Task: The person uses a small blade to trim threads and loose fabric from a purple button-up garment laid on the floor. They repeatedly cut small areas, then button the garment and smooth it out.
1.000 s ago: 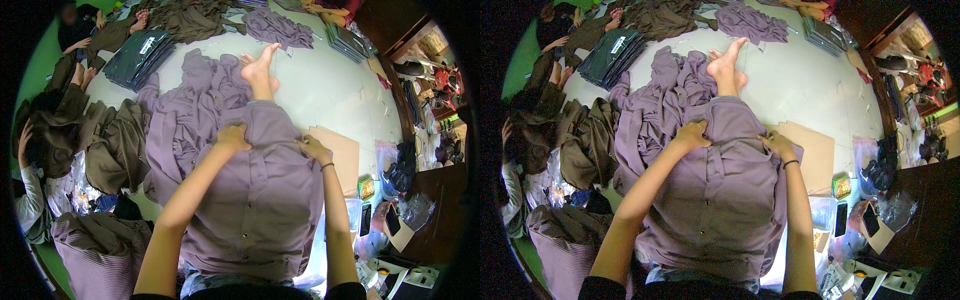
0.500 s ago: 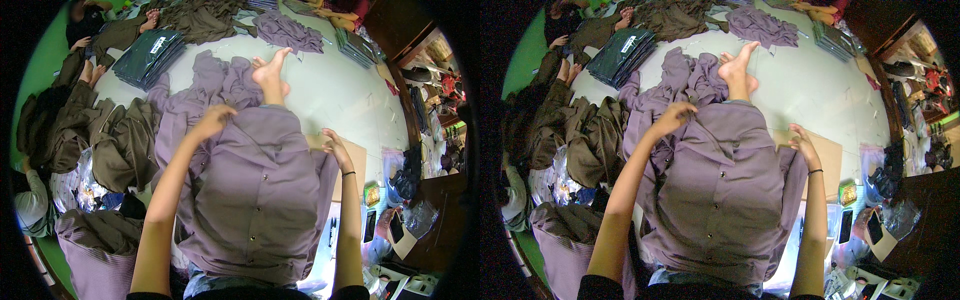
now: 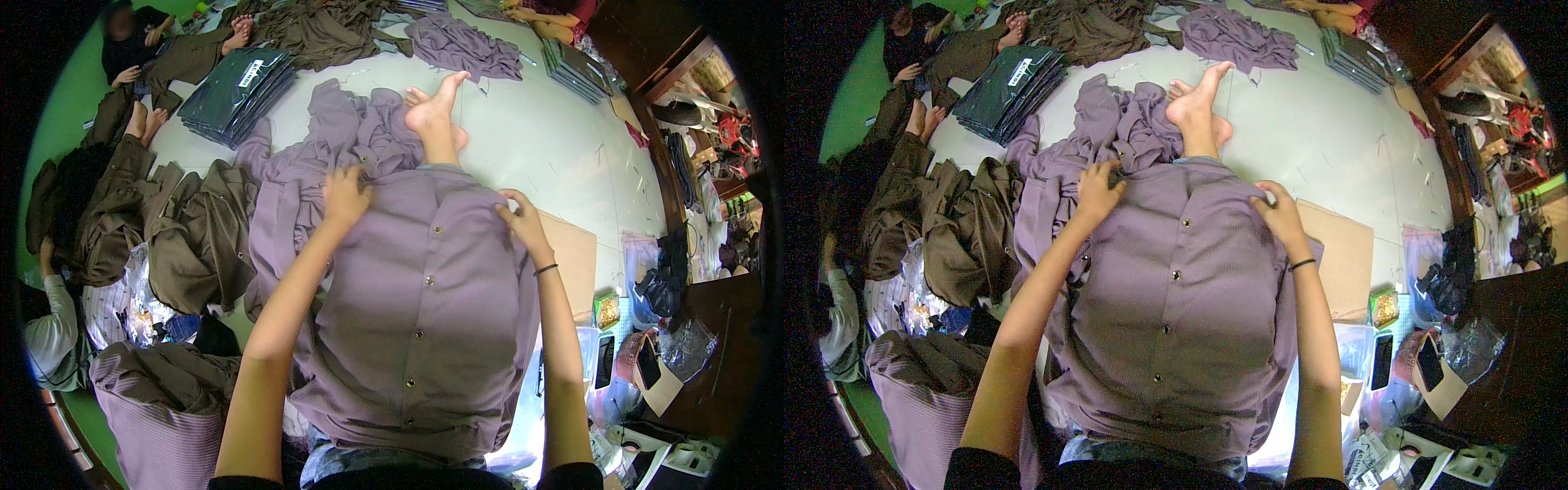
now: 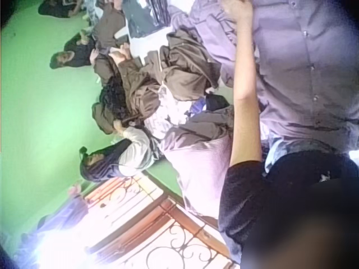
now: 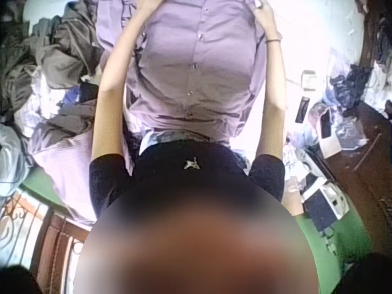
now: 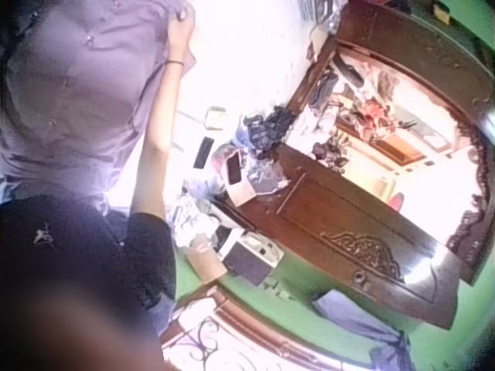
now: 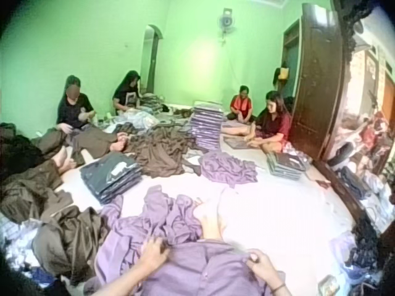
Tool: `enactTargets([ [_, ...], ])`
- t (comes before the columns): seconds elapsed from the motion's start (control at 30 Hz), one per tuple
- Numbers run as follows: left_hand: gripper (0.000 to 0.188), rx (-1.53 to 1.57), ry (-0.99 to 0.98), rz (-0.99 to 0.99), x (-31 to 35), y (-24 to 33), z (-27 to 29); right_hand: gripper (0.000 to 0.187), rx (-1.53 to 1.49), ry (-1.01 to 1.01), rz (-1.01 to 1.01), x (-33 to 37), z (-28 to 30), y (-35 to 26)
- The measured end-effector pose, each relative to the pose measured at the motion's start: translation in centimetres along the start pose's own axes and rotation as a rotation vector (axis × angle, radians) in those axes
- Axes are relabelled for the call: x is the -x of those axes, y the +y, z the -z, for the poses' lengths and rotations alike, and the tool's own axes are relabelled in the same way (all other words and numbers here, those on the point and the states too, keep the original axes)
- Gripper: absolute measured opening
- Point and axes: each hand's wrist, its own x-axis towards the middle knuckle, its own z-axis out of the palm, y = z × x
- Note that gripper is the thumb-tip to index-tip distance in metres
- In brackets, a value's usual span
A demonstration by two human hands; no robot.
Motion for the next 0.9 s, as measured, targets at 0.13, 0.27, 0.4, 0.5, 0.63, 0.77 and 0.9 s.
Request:
enactTargets([
  [0.13, 0.023, 0.308, -0.11, -0.373, 0.4, 1.9, -1.0, 0.034, 0.04, -0.119, 0.03, -0.6, -2.1, -2.1],
  [0.27, 0.017, 0.589, -0.373, -0.309, 0.9, 4.4, -2.5, 0.032, 0.318, -0.202, -0.002, -2.6, -3.0, -3.6],
  [0.4, 0.02, 0.567, -0.287, -0.349, 1.6, 5.6, -3.3, 0.028, 0.117, -0.239, 0.27, -3.9, -3.0, -4.0],
  [0.5, 0.029, 0.622, -0.23, -0.138, 2.4, 6.6, -2.7, 0.03, -0.224, -0.171, 0.112, -4.2, -3.4, -4.7],
  [0.63, 0.042, 0.378, 0.023, -0.35, 5.1, 8.0, -1.3, 0.035, -0.184, 0.075, 0.338, -1.4, -4.5, -7.9],
  [0.77, 0.048, 0.139, -0.306, -0.643, 6.4, 8.0, -0.6, 0.035, -0.24, 0.427, 0.502, 6.8, -1.3, -14.2],
  [0.9, 0.048, -0.093, -0.354, -0.635, 7.3, 8.1, -0.4, 0.037, 0.081, 0.928, 1.029, 18.3, 2.3, -21.0],
])
